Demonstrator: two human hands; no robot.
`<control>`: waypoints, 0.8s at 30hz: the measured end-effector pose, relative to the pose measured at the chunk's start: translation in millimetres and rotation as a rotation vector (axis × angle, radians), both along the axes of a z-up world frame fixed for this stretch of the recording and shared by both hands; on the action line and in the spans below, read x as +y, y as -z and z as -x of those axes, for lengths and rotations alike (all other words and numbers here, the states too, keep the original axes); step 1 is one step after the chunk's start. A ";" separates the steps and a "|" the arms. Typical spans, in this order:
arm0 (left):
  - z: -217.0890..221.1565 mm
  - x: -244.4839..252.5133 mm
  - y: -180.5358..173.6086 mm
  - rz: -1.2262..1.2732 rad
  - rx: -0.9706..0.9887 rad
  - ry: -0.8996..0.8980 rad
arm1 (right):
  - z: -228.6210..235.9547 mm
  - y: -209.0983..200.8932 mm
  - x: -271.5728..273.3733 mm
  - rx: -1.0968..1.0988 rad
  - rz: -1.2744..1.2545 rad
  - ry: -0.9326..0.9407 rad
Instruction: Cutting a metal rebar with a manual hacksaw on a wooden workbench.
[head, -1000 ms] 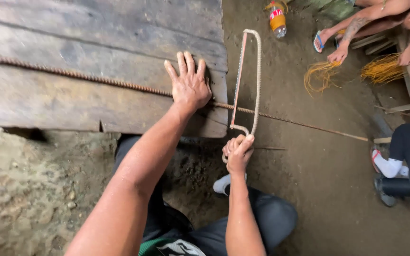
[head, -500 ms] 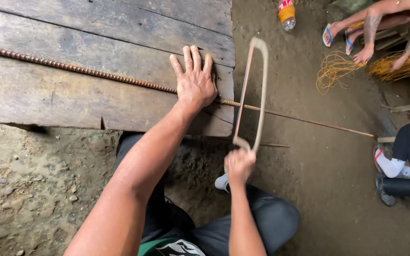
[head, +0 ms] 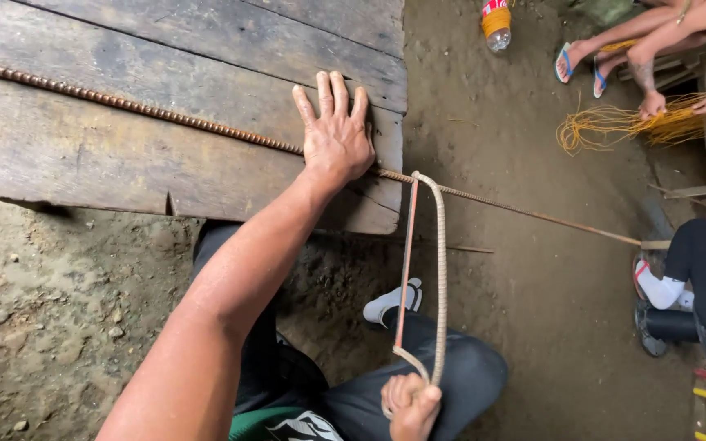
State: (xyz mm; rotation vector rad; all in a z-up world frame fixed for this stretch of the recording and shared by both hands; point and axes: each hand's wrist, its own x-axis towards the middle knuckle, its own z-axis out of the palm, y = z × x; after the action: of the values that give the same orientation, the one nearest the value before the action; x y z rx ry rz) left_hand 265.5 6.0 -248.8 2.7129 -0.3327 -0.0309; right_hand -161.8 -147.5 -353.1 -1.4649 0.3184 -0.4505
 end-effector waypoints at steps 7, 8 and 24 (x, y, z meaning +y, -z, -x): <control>-5.9 11.6 32.7 0.201 -0.398 0.288 | -188.8 -33.3 9.9 -0.029 0.062 0.164; -9.5 14.7 35.2 0.263 -0.505 0.443 | -223.1 -36.9 7.9 -0.035 0.141 0.116; 8.5 7.0 25.4 0.150 -0.323 0.588 | -48.5 -86.6 50.0 0.244 -0.037 0.278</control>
State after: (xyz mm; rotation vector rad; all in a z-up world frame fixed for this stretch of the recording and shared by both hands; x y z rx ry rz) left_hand 257.0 12.9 -274.2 2.3741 -1.1634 0.2568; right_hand -113.2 -97.5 -266.5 -1.4466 0.7275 -0.4851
